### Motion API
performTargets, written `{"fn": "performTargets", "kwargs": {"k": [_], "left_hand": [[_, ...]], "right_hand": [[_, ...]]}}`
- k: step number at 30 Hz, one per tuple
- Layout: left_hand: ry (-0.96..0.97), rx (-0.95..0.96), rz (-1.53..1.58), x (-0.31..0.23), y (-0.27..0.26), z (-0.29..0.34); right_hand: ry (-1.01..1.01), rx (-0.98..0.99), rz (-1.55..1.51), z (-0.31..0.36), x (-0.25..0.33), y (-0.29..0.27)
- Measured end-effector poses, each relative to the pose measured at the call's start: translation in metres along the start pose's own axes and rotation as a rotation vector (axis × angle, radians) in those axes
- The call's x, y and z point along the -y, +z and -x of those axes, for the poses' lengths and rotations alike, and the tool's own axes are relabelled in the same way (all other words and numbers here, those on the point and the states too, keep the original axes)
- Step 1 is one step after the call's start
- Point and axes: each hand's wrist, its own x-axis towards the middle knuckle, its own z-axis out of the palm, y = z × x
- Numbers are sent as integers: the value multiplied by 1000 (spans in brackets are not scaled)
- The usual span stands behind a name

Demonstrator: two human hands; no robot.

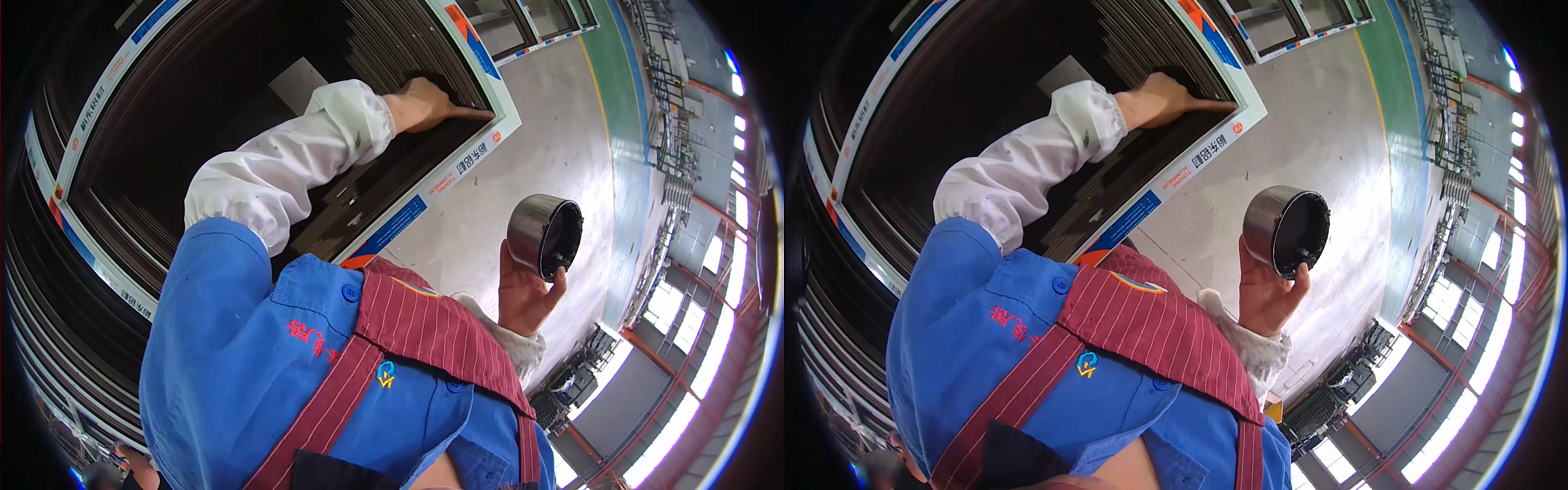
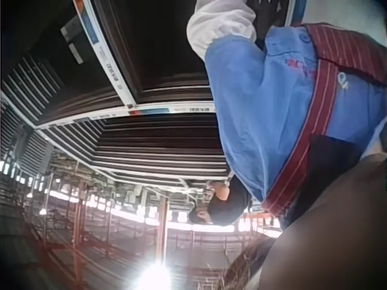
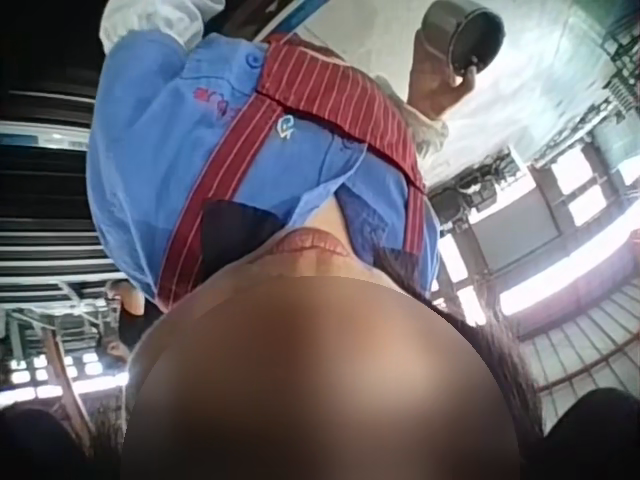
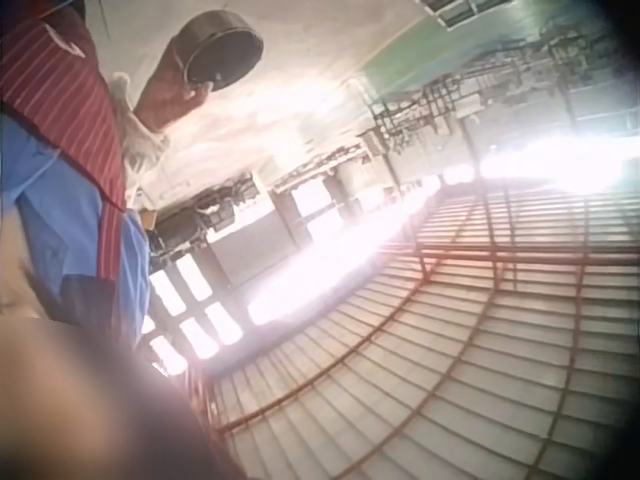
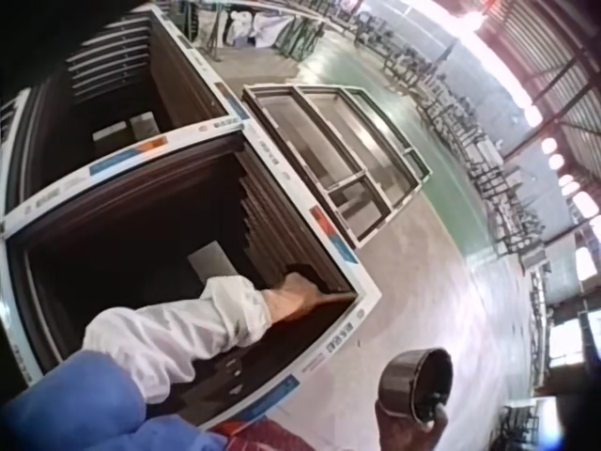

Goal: Apply sealant or markers to the corners of stacked window frames using a small container and finger/applicator.

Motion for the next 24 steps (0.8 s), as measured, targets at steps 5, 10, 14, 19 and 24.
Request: {"fn": "performTargets", "kwargs": {"k": [5, 10, 14, 19, 24], "left_hand": [[-245, -43, 79, -4, -9, 15], [-31, -125, 112, 5, 16, 0], [59, 81, 290, -6, -15, 7], [269, 1, 394, 19, -4, 35], [39, -189, 257, 19, 9, 31]], "right_hand": [[-4, 14, -20, 0, 2, -1], [12, 55, -13, -1, 1, 1], [-1, 28, -38, 0, -1, 0], [-6, 40, 6, -1, -2, 4], [14, 65, 5, -3, -4, 6]]}}
